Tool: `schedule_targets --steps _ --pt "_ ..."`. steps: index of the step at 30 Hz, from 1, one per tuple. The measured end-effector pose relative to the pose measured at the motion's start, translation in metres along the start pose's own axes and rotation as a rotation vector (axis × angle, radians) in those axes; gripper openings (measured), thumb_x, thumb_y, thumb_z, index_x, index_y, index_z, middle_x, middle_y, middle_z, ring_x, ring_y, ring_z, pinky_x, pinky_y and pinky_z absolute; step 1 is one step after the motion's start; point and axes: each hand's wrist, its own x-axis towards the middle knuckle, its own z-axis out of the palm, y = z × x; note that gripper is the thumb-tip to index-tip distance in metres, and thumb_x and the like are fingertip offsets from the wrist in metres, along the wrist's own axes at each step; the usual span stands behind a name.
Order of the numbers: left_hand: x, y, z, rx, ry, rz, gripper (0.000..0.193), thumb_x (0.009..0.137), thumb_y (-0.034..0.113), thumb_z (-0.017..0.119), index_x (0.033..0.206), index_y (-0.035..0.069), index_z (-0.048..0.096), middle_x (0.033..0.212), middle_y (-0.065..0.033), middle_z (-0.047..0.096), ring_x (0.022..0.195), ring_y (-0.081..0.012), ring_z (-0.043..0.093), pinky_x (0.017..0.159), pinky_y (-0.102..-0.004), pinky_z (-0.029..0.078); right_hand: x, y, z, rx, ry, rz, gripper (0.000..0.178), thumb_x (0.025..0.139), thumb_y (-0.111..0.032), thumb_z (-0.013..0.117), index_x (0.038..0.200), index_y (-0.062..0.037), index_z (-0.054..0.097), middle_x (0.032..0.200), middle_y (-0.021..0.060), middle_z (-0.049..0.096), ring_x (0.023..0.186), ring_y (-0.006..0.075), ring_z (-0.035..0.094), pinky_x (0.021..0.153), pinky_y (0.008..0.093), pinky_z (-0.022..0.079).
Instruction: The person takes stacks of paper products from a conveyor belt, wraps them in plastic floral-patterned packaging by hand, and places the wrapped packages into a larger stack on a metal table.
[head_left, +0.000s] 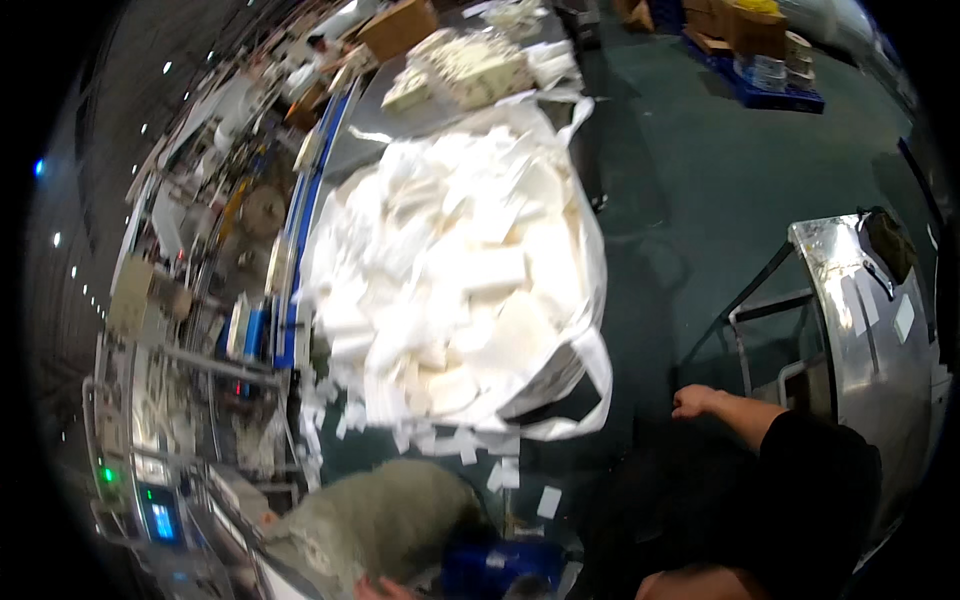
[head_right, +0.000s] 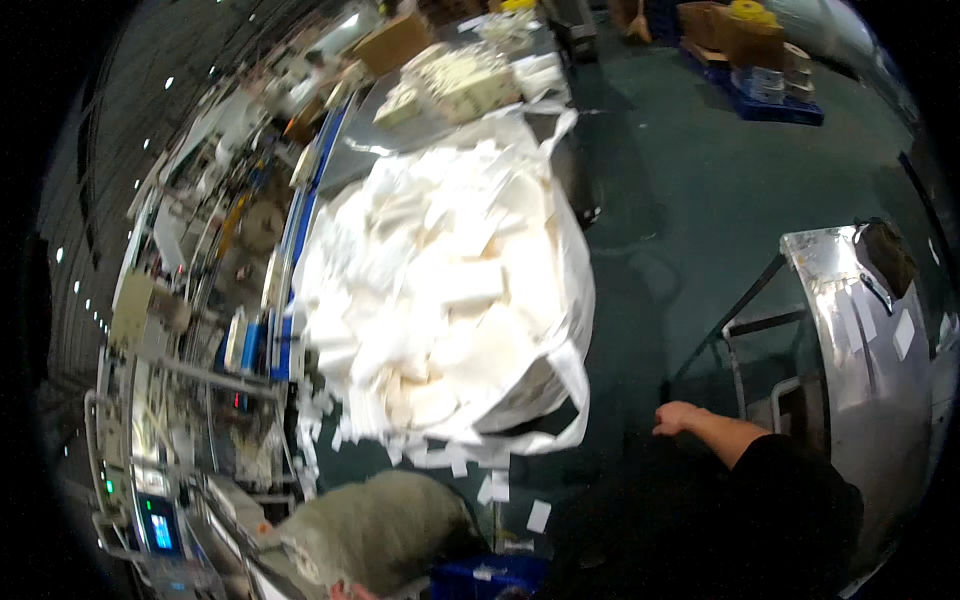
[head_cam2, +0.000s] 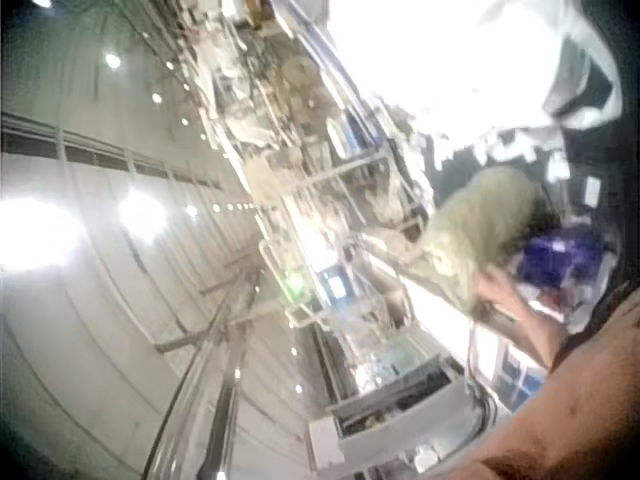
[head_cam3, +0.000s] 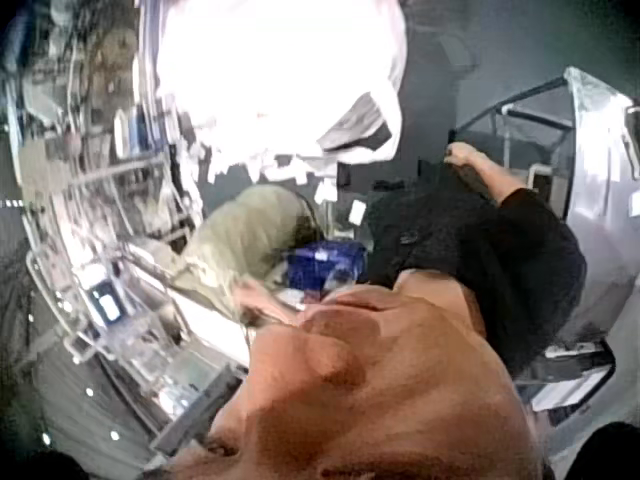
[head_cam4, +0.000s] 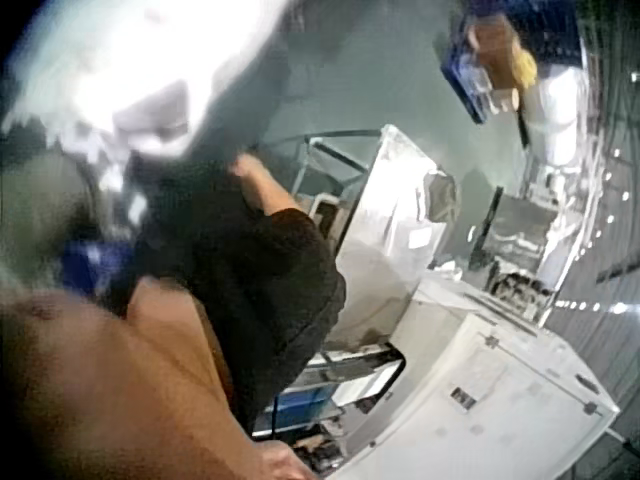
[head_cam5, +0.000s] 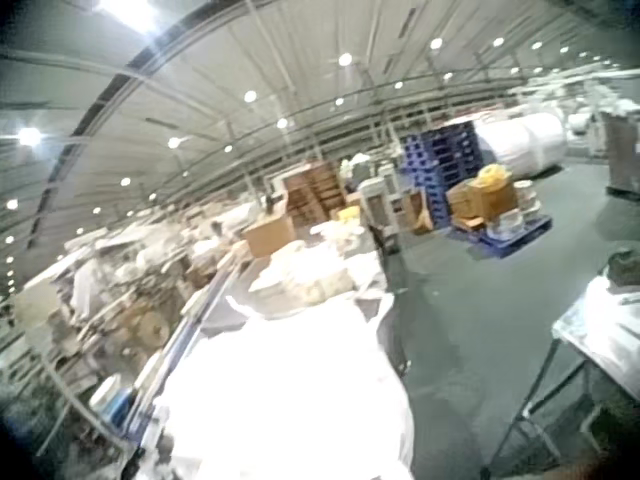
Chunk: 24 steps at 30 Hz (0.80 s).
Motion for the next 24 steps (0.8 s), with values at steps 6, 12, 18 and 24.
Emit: schedule_targets --steps 6,12,18,24 --pt "0.044 0.313 0.108 -0.446 -0.127 0.544 0.030 0.090 0.008 0.066 0.119 -0.001 0.064 0.146 -0.0261 0.048 0.135 -0.0445 0.047 0.112 -0.0496 0.038 0.019 0.016 -0.097 0.253 0.140 -0.097 0.055 0.094 -0.045 0.066 0.129 -0.0025 0.066 0.118 0.0163 0.072 0.112 0.0334 0.067 0.096 0.0425 0.052" --pt "0.106 0.527 0.180 -0.742 -0.213 0.703 0.028 0.091 0.005 0.065 0.118 -0.001 0.065 0.143 -0.0250 0.051 0.131 -0.0426 0.051 0.109 -0.0483 0.043 0.019 0.094 -0.154 0.479 0.247 0.122 0.050 0.092 -0.043 0.068 0.124 -0.0052 0.069 0.122 0.0165 0.071 0.115 0.0339 0.065 0.098 0.0432 0.051" --pt "0.153 0.753 0.215 -0.876 -0.317 0.900 0.028 0.091 0.006 0.066 0.119 0.000 0.066 0.139 -0.0241 0.054 0.130 -0.0420 0.052 0.107 -0.0483 0.043 0.005 0.215 -0.185 1.242 0.485 0.526 0.029 0.090 -0.028 0.072 0.103 -0.0029 0.073 0.077 0.0087 0.071 0.066 0.0212 0.070 0.061 0.0367 0.057" --pt "0.151 0.951 0.261 -0.892 -0.389 1.054 0.030 0.090 0.008 0.068 0.119 0.002 0.066 0.139 -0.0233 0.055 0.128 -0.0415 0.054 0.107 -0.0467 0.044 0.072 0.310 -0.182 1.186 0.538 0.499 0.025 0.091 -0.028 0.071 0.093 -0.0030 0.069 0.078 0.0075 0.068 0.063 0.0173 0.064 0.054 0.0329 0.053"
